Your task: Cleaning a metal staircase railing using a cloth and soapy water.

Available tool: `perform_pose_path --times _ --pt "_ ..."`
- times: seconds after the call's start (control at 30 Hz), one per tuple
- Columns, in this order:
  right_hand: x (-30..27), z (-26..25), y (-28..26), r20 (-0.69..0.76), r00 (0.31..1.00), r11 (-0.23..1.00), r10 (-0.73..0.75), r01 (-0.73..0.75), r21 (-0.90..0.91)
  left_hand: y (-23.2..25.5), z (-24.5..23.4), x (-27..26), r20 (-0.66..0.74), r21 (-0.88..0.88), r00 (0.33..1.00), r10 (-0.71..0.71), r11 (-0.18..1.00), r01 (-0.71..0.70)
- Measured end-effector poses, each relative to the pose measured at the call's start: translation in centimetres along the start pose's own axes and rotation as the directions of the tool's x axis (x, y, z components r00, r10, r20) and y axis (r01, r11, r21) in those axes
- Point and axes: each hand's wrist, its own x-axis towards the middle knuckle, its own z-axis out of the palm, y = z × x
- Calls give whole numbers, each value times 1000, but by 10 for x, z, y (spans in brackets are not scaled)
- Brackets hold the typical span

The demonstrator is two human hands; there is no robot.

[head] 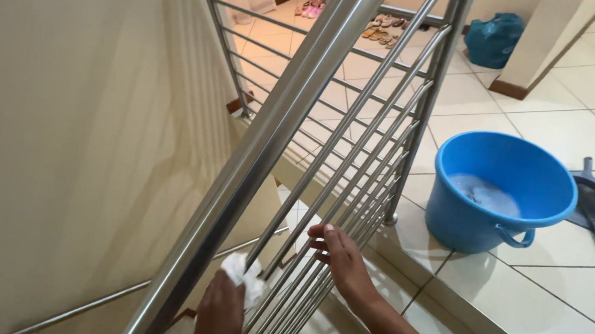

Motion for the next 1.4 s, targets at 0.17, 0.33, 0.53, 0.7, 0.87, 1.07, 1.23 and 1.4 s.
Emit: perform_pose_path --times 0.17,0.33,0.53,0.7,0.87,1.07,1.23,1.4 --pt "11 -10 -26 -27 998 998 -51 50 -40 108 -41 148 77 -210 997 -24 977 39" --pt "26 -34 -46 -41 994 995 -97 96 -36 182 -55 258 -37 -210 996 84 974 -90" --pt "36 -70 -68 -138 979 989 -147 148 0 249 -63 348 -147 -127 983 110 983 -129" --pt "41 -99 -85 -228 955 982 -187 189 -12 292 -52 420 -238 -95 966 97 988 -123" --pt "50 -135 -82 -307 934 980 -183 197 13 329 -48 476 -269 -92 958 94 988 -123" --pt "57 -159 -80 -371 913 983 -169 185 7 366 -70 526 -204 -124 973 105 984 -132" --pt "60 -160 -79 -393 916 995 -78 97 28 386 -79 550 -116 -103 984 137 983 -149" --pt "56 -153 -83 -366 930 997 -31 54 52 387 -85 555 -109 -136 983 147 978 -161"
